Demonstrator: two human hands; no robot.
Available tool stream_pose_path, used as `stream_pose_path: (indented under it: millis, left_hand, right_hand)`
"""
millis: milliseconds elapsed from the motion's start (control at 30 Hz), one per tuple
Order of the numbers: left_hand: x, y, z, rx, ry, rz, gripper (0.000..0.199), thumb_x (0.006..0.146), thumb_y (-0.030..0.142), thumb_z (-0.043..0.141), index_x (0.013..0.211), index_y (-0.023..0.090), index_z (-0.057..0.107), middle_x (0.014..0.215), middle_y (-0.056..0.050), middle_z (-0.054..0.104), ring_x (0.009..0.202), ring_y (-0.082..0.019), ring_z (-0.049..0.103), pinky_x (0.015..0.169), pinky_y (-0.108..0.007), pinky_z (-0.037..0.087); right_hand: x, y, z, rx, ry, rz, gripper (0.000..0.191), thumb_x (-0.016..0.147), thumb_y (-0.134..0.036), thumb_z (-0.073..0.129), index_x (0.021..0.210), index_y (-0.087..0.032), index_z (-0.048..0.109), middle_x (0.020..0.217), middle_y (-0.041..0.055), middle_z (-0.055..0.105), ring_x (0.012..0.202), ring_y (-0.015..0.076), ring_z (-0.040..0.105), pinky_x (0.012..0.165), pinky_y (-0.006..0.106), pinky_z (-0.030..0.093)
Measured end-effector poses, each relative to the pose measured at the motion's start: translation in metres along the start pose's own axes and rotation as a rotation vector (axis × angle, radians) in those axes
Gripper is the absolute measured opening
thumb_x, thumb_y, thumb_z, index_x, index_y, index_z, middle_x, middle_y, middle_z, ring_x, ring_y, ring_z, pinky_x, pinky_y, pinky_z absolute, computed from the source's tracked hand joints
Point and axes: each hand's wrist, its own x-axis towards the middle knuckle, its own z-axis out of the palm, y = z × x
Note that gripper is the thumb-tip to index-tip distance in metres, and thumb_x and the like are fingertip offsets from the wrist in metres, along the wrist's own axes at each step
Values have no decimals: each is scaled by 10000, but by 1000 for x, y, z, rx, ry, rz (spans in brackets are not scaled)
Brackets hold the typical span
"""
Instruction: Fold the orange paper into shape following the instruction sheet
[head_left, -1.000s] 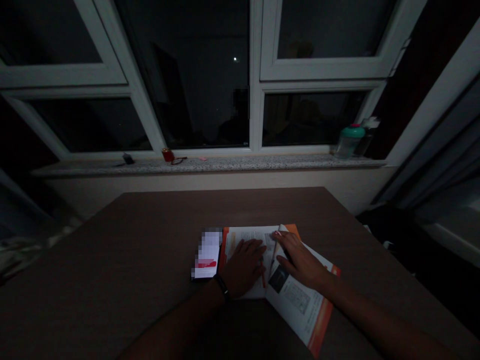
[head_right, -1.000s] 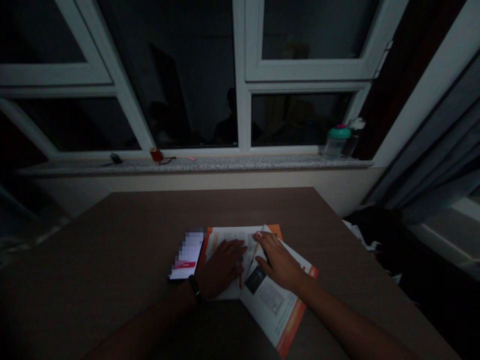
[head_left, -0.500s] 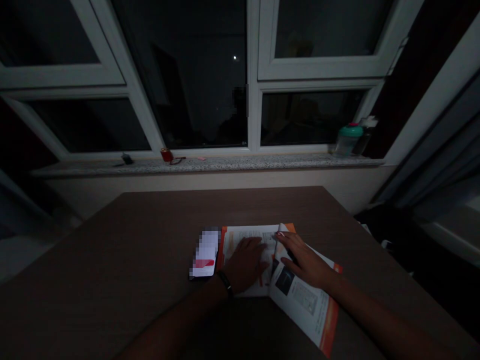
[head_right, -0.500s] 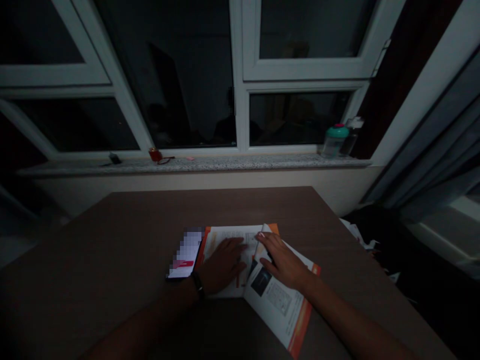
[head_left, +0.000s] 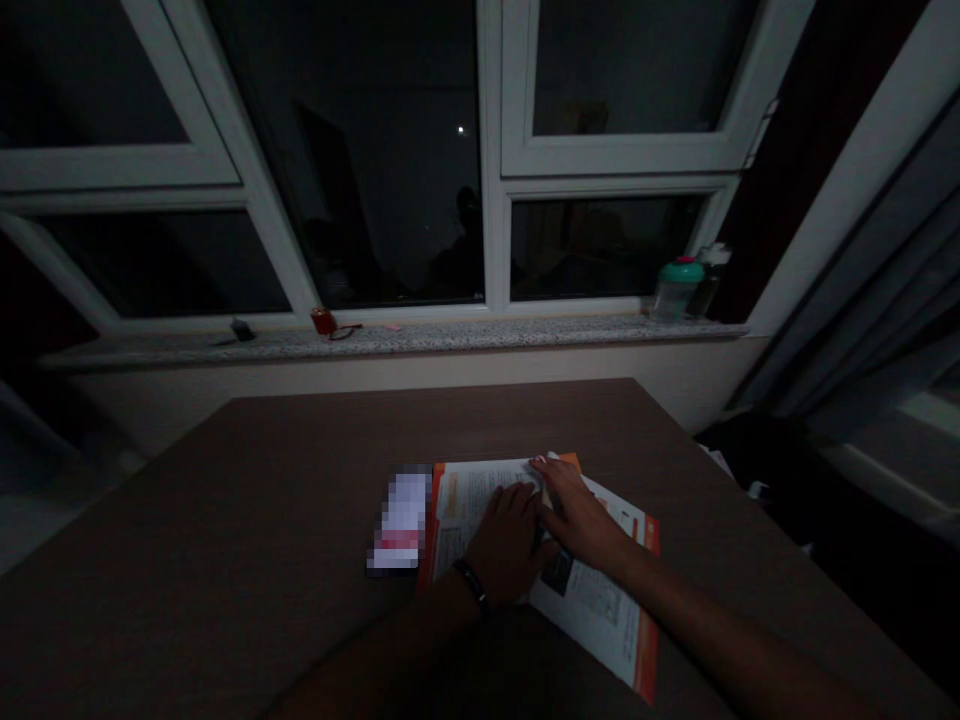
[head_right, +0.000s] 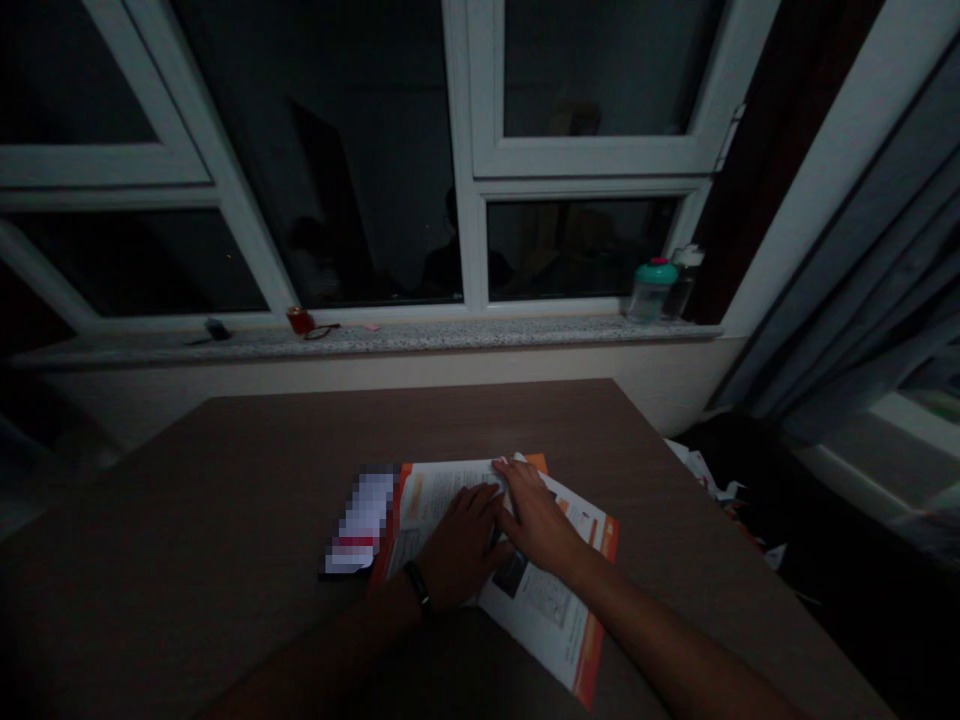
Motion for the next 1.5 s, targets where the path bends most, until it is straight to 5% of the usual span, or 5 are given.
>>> stream_pose_path:
  millis: [300, 667, 1500]
  left_hand:
    - [1, -2, 1, -4, 4, 14, 608, 898, 488, 596, 1374, 159, 408, 1373, -140, 477, 1302, -315, 402, 1132, -533, 266]
    - [1, -3, 0, 15, 24, 20, 310, 974, 274, 488, 1268, 173, 498, 1386, -108, 491, 1309, -257, 416, 1133, -491, 295]
    - [-2, -7, 3, 15, -31, 6, 427, 966, 259, 458, 1383, 180, 414, 1468, -114, 426, 1381, -270, 347, 1165, -510, 239]
  right_hand:
    - [20, 4, 9, -102, 153, 34, 447, 918, -202, 483, 1363, -182, 449, 1292, 140, 531, 1235, 300, 451, 1062, 534, 396]
    - [1, 3, 6, -185, 79, 11, 470, 952, -241, 463, 1412, -176, 386, 1352, 155, 490, 1294, 305, 414, 1084, 544, 390]
    - [-34, 18, -22, -111, -17, 20, 569, 972, -326, 463, 1497, -233, 262, 1452, 139, 411, 1362, 293, 362, 1118, 525, 358]
